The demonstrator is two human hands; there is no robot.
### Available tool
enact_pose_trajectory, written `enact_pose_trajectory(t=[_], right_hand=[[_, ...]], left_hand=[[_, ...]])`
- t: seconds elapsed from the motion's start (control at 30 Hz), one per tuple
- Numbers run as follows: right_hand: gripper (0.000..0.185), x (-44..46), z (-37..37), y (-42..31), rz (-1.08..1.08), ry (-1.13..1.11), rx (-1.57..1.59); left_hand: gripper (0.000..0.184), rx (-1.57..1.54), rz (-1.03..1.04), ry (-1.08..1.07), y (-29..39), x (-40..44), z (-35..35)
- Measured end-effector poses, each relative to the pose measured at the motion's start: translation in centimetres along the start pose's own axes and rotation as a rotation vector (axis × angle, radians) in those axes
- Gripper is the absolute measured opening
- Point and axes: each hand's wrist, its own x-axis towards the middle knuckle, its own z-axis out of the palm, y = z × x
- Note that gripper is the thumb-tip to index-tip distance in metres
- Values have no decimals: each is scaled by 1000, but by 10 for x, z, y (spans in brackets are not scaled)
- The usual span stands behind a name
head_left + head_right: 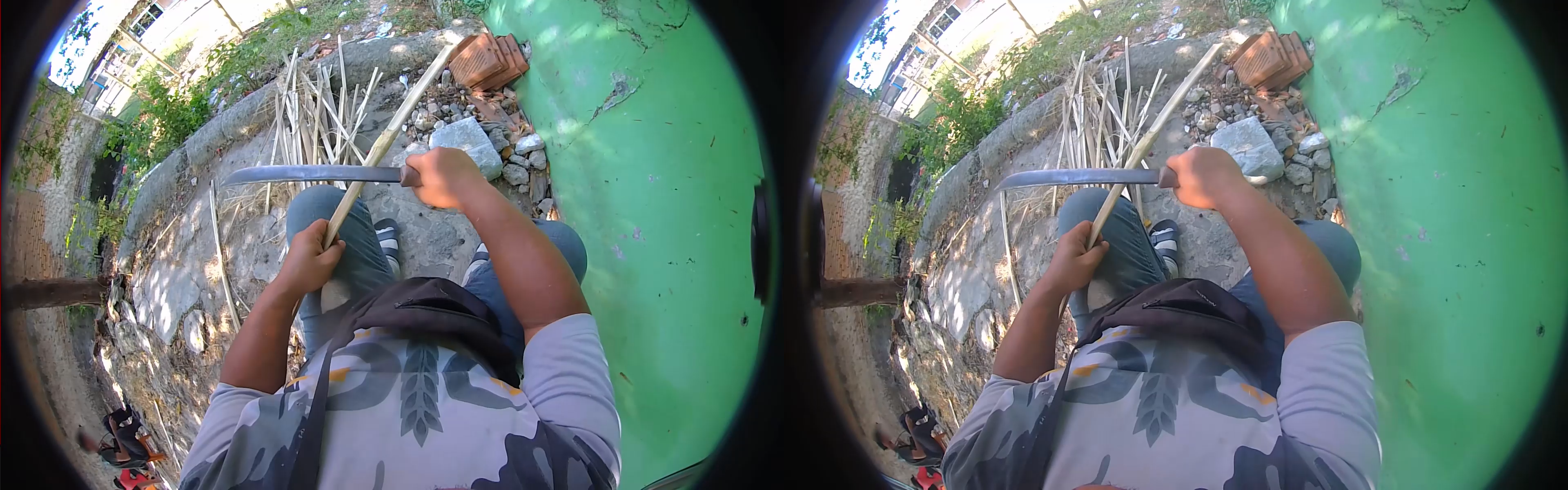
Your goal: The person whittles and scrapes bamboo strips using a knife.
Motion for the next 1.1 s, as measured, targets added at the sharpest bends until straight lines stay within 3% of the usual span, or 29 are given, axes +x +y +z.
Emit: enact_pose_trajectory(t=[0.13,0.17,0.47,0.67,0.77,0.87,0.97,1.1], right_hand=[[17,10,4,34,185,7,79],[17,10,14,46,224,96,206],[17,-2,-17,-10,47,-18,-54],[16,9,3,25,156,-2,49],[15,9,15,29,63,83,42],[16,-3,-7,-4,86,-16,-34],[18,-1,-3,8,47,17,-82],[20,3,0,16,96,58,78]], left_hand=[[19,21,-59,17,8,-5,-2],[19,29,-43,25,8,-4,-2],[20,9,-2,2,-5,1,1],[19,52,-17,19,-1,-2,2],[18,24,-5,9,-4,-1,2],[18,31,-4,5,0,-4,2],[18,98,-7,10,-1,-4,3],[18,88,-12,31,-2,-5,3]])
